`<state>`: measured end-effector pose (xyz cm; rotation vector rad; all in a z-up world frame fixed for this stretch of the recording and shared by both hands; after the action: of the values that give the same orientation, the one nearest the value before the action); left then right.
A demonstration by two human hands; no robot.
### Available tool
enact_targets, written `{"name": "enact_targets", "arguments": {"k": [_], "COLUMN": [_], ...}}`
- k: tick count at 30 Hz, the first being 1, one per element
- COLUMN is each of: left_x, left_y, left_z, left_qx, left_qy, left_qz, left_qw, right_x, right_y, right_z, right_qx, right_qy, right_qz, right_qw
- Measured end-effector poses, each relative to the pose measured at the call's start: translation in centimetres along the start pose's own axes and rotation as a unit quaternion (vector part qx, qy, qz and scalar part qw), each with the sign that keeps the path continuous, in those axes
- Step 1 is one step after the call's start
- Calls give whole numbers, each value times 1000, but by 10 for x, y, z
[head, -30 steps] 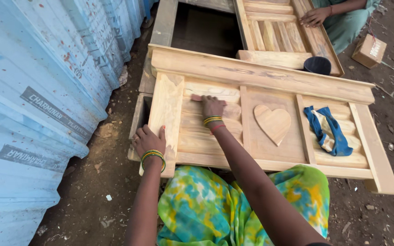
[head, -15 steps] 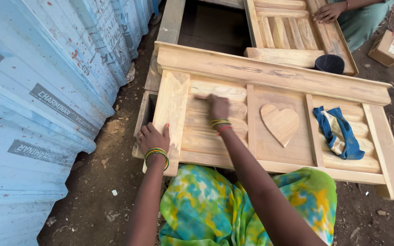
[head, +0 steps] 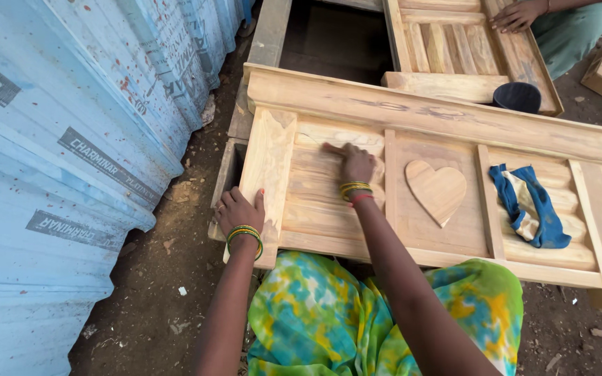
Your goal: The person sits on the ground and sands a wooden tray with a red sanding block. The tray has a heart-shaped cutout and a blue cloth placed inside. The person moves the sanding block across the surface repeatedly.
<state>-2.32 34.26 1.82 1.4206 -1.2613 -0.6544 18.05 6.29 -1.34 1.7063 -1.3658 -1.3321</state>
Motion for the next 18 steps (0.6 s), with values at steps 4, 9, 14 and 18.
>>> {"name": "enact_targets", "arguments": {"k": [4, 9, 14, 18], "left_x": [3, 2, 2, 3], "left_y": [2, 2, -1, 0], "left_z": [1, 1, -1, 1], "left_qx": [28, 26, 23, 28], "left_qy": [-6, -2, -3, -12], "left_qz": [6, 2, -4, -14], "left_qw": [1000, 1000, 1000, 999], "right_x": [-44, -11, 13, -50], "right_y": [-11, 12, 13, -16], "right_z": [10, 7, -1, 15], "right_qx": [-63, -94, -18, -50], "right_qy": [98, 138, 9, 60], "right_qz": [-60, -82, -39, -65], "right_qw": [991, 983, 999, 995]}}
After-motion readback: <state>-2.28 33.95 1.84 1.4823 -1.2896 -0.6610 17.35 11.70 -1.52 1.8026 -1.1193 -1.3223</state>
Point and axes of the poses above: each hand's wrist, its own z-axis away from the middle knuckle, its own y-axis out of the back of the hand, x = y × z, the point moved 6 cm from there along -z, towards the middle knuckle, and after that the axes turned 14 degrees about -y, right-handed, at the moved point
